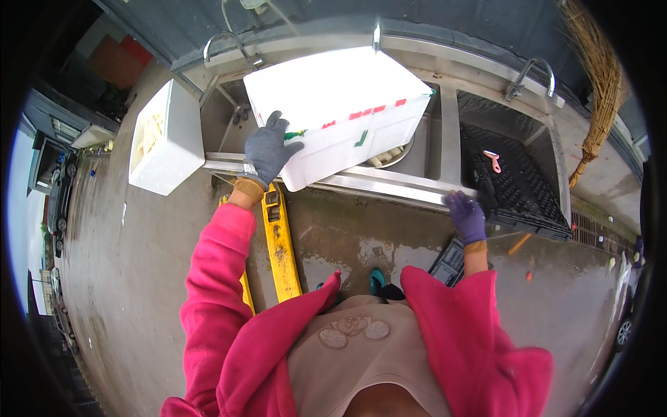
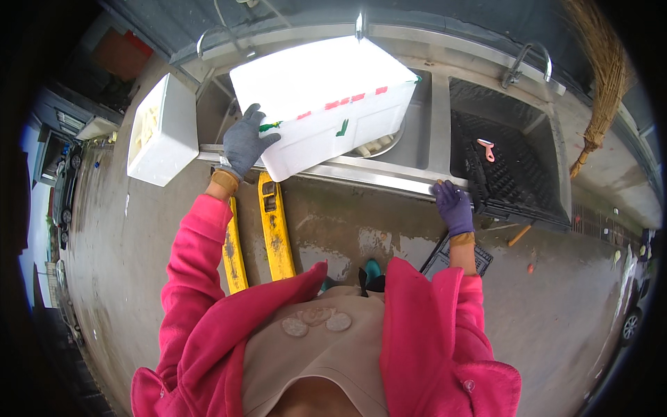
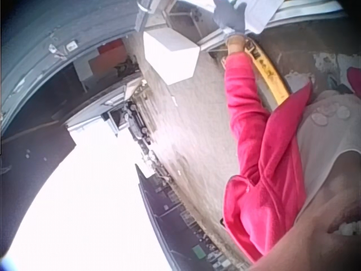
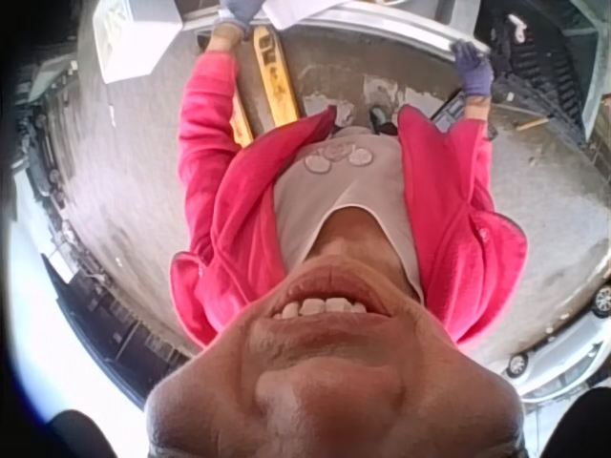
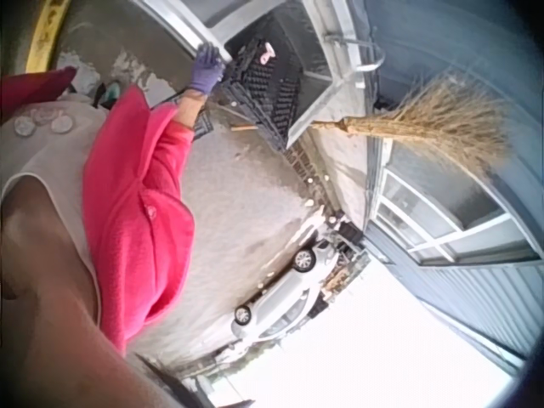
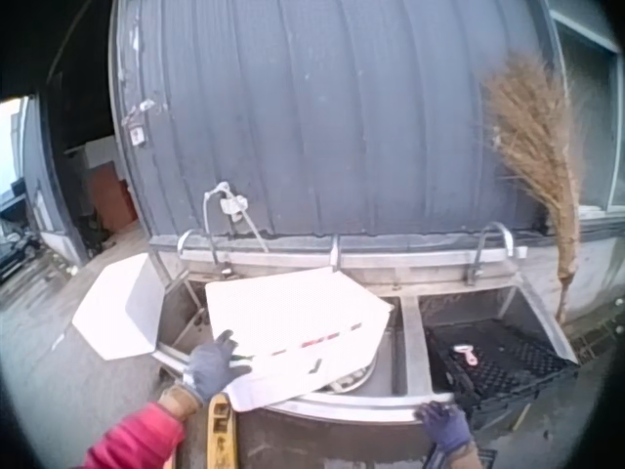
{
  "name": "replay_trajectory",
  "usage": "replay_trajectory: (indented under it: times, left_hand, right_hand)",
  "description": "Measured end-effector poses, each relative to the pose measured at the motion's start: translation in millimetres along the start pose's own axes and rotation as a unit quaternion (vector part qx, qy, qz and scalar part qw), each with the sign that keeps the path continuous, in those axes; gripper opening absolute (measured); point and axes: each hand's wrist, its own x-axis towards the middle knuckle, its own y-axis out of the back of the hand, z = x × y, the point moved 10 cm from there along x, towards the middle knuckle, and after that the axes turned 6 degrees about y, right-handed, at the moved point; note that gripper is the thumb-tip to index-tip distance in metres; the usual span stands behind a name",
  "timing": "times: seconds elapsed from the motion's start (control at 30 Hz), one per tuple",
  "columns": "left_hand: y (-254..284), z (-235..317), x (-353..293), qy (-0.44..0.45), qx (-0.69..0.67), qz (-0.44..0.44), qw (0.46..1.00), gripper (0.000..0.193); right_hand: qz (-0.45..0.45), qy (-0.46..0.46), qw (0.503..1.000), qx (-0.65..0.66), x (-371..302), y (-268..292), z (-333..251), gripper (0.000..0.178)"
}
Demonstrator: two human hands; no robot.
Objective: The person washes white cylindrical vegetable pieces in a metal bowl at a stainless steel sink, then transfers them into a white styrofoam box. They rinse the box and pour water from it into the sink, repeating the transfer and rinsing steps.
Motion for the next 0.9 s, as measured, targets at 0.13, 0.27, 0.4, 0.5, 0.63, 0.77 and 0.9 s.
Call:
replay_trajectory:
  times: [0.13,0.27,0.4,0.5,0.63,0.77,0.9]
  left_hand:
    - [0.7,3.3,2.0,0.005,0.015,-0.008,1.0,0.058]
    - [0.4,3.6,3.4,0.028,0.043,-0.023,0.998,0.06]
    - [1.4,4.9,3.4,0.026,0.041,-0.021,0.999,0.06]
    - [0.6,4.3,3.2,0.023,0.036,-0.019,0.999,0.06]
    - [0.6,3.4,2.4,0.017,0.036,-0.015,0.999,0.059]
    - [1.7,2.0,1.9,0.018,0.033,-0.014,0.999,0.058]
    - [3.0,1.5,0.1,0.015,0.033,-0.009,0.999,0.058]
  right_hand:
    - [-0.019,-0.004,0.999,-0.027,3.0,-6.6,9.9,0.035]
    - [-0.013,-0.03,0.999,0.028,5.0,-11.7,17.3,0.035]
    - [-0.01,-0.046,0.996,0.078,7.2,-12.2,19.1,0.034]
    - [0.0,-0.031,0.998,0.06,8.6,-6.2,16.2,0.035]
    - [-0.021,-0.02,0.999,0.017,7.1,-6.1,15.5,0.035]
    - [-0.021,-0.023,0.999,0.025,5.6,-5.8,16.7,0.035]
    - [-0.015,-0.041,0.997,0.068,6.5,-3.5,18.7,0.034]
